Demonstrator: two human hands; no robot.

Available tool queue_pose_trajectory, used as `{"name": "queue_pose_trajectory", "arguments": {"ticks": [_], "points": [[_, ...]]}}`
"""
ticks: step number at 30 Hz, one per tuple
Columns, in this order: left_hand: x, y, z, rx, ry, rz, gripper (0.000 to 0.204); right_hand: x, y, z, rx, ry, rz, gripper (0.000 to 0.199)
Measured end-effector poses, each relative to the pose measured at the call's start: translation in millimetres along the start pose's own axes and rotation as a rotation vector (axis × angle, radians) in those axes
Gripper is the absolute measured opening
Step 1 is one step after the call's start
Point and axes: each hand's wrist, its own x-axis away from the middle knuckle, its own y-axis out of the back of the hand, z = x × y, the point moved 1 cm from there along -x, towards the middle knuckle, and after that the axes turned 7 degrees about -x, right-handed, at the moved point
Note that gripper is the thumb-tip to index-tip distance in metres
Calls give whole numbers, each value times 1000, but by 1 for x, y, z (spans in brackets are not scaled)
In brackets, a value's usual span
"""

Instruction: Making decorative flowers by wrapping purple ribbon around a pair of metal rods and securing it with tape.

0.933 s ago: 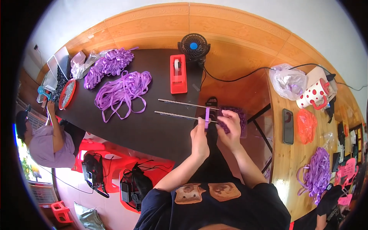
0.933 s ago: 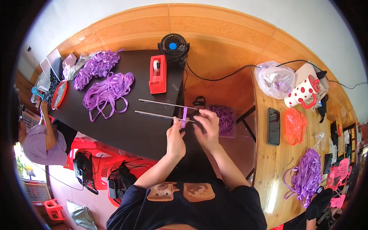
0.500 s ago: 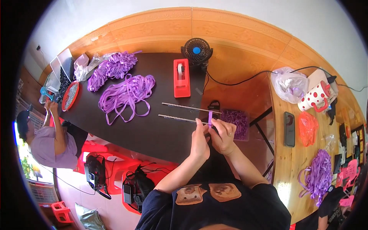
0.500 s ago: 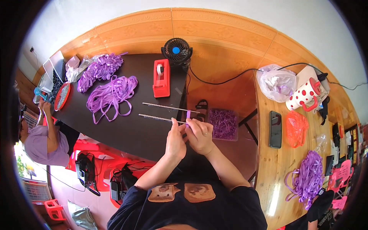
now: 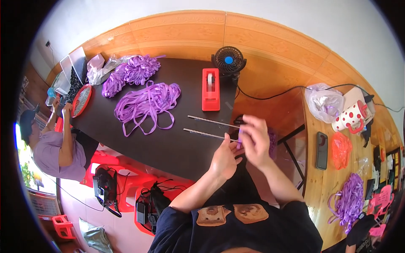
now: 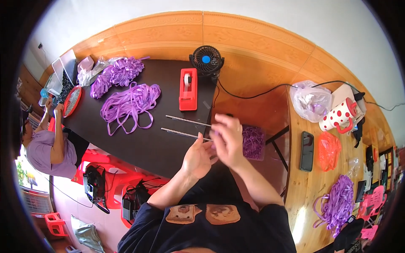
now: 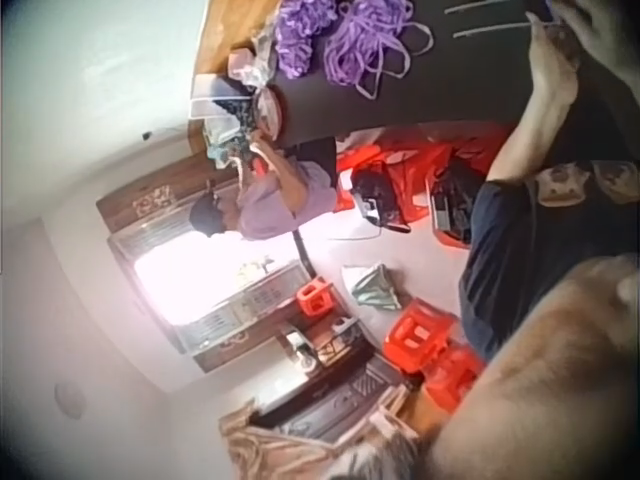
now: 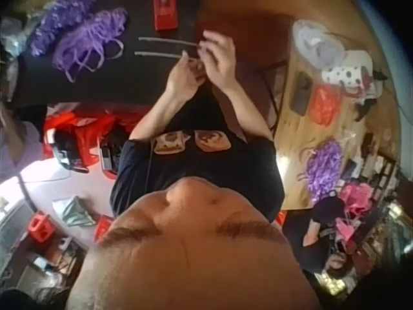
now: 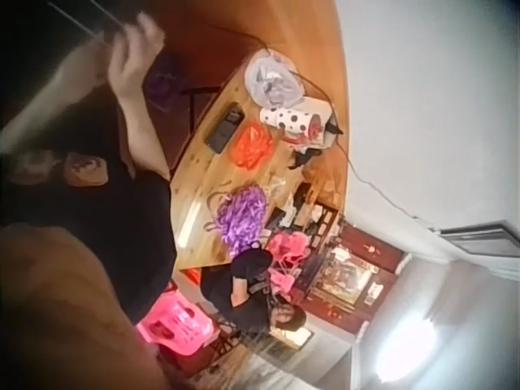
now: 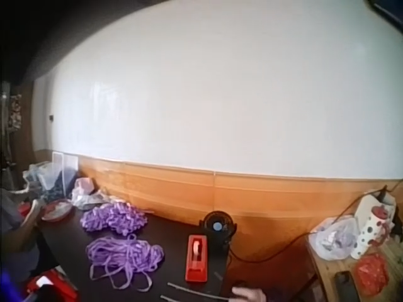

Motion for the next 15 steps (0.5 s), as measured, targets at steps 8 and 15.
{"name": "queue_pose_trajectory", "arguments": {"ticks": [8, 15], "points": [[-2, 4, 1, -80, 16, 23, 76, -95, -81, -90, -485, -810, 250, 26], [-5, 5, 3, -87, 24, 1, 78, -93, -119, -87, -575, -905, -7, 22]]}}
